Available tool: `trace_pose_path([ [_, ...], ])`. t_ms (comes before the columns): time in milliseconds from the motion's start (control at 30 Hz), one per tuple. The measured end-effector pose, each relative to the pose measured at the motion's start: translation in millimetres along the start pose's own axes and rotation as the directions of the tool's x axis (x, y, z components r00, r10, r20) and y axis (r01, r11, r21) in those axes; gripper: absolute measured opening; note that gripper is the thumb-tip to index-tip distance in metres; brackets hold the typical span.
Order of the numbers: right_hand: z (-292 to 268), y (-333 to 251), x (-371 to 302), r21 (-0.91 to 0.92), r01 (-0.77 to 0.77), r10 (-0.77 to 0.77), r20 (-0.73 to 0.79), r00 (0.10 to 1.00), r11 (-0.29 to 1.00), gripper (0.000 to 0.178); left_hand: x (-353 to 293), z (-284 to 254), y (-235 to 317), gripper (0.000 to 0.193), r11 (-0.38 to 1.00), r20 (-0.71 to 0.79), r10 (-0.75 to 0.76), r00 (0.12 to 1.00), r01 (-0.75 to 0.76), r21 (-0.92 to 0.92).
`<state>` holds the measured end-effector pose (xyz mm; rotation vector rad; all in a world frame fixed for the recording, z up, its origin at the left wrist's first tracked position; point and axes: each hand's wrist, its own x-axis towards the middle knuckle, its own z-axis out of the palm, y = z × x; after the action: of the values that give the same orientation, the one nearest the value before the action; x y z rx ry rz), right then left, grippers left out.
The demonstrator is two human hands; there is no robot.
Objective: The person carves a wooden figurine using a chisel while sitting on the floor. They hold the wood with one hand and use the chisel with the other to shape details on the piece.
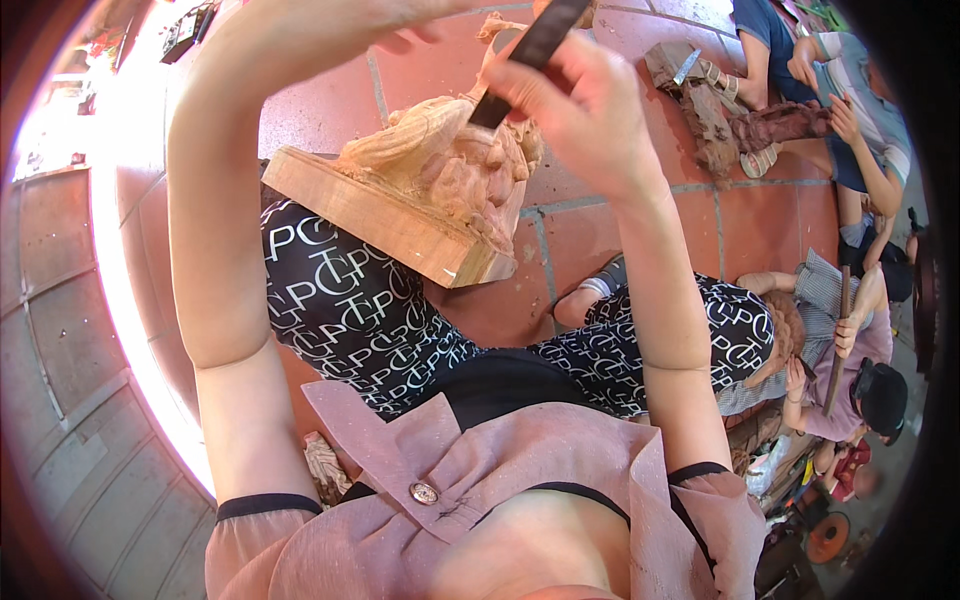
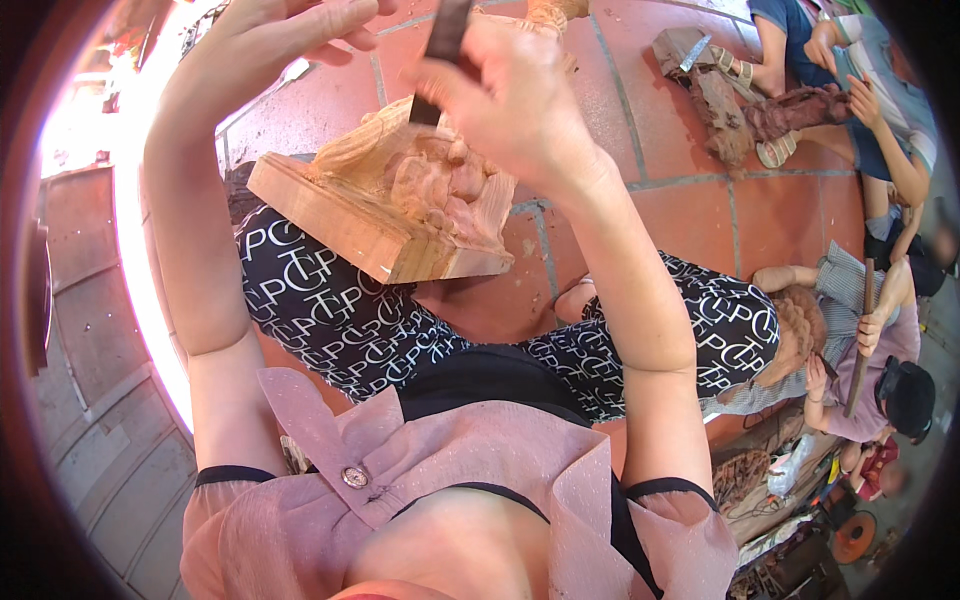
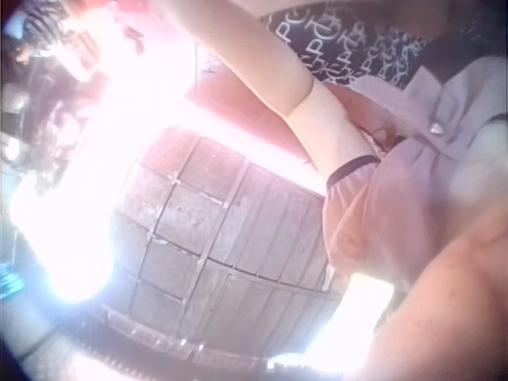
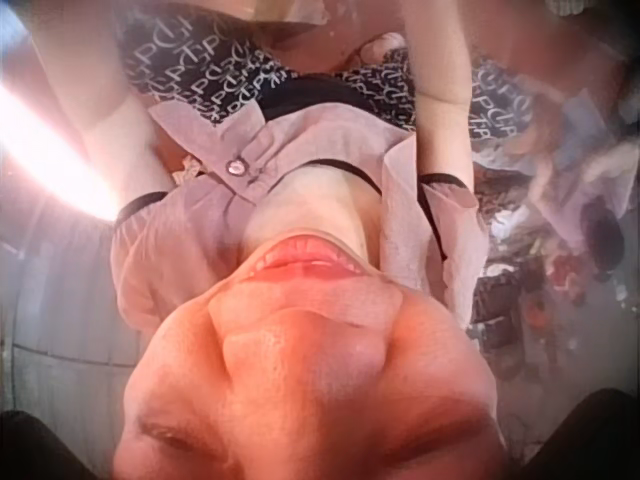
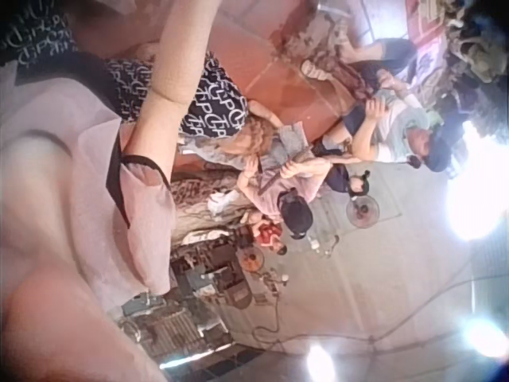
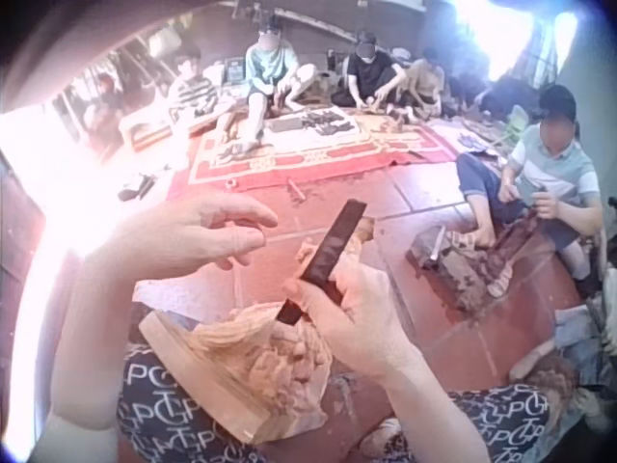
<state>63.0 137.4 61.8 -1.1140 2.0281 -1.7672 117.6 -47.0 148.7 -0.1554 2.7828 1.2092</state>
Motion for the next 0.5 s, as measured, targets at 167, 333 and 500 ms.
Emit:
trace_pose_path([
  [167, 25.2, 16.7, -22.0, -0.146, 0.179, -0.161, 0.131, 0.978, 0.973, 0.014, -19.7, 39.0, 1.7, 0.032, 0.923, -0.028, 0.364, 0.931, -0.365, -0.124],
  [333, 34.1, 20.9, -25.0, -0.175, 0.319, -0.29, 0.172, 0.941, 0.932, 0.011, -36.4, 49.2, -27.5, 0.013, 0.961, 0.041, 0.205, 0.978, -0.193, -0.2],
  [500, 30.2, 22.0, -19.0, -0.157, 0.219, -0.184, 0.211, 0.96, 0.963, 0.011, -35.7, 56.5, -24.3, 0.017, 0.986, -0.107, 0.063, 0.992, -0.078, -0.147],
])
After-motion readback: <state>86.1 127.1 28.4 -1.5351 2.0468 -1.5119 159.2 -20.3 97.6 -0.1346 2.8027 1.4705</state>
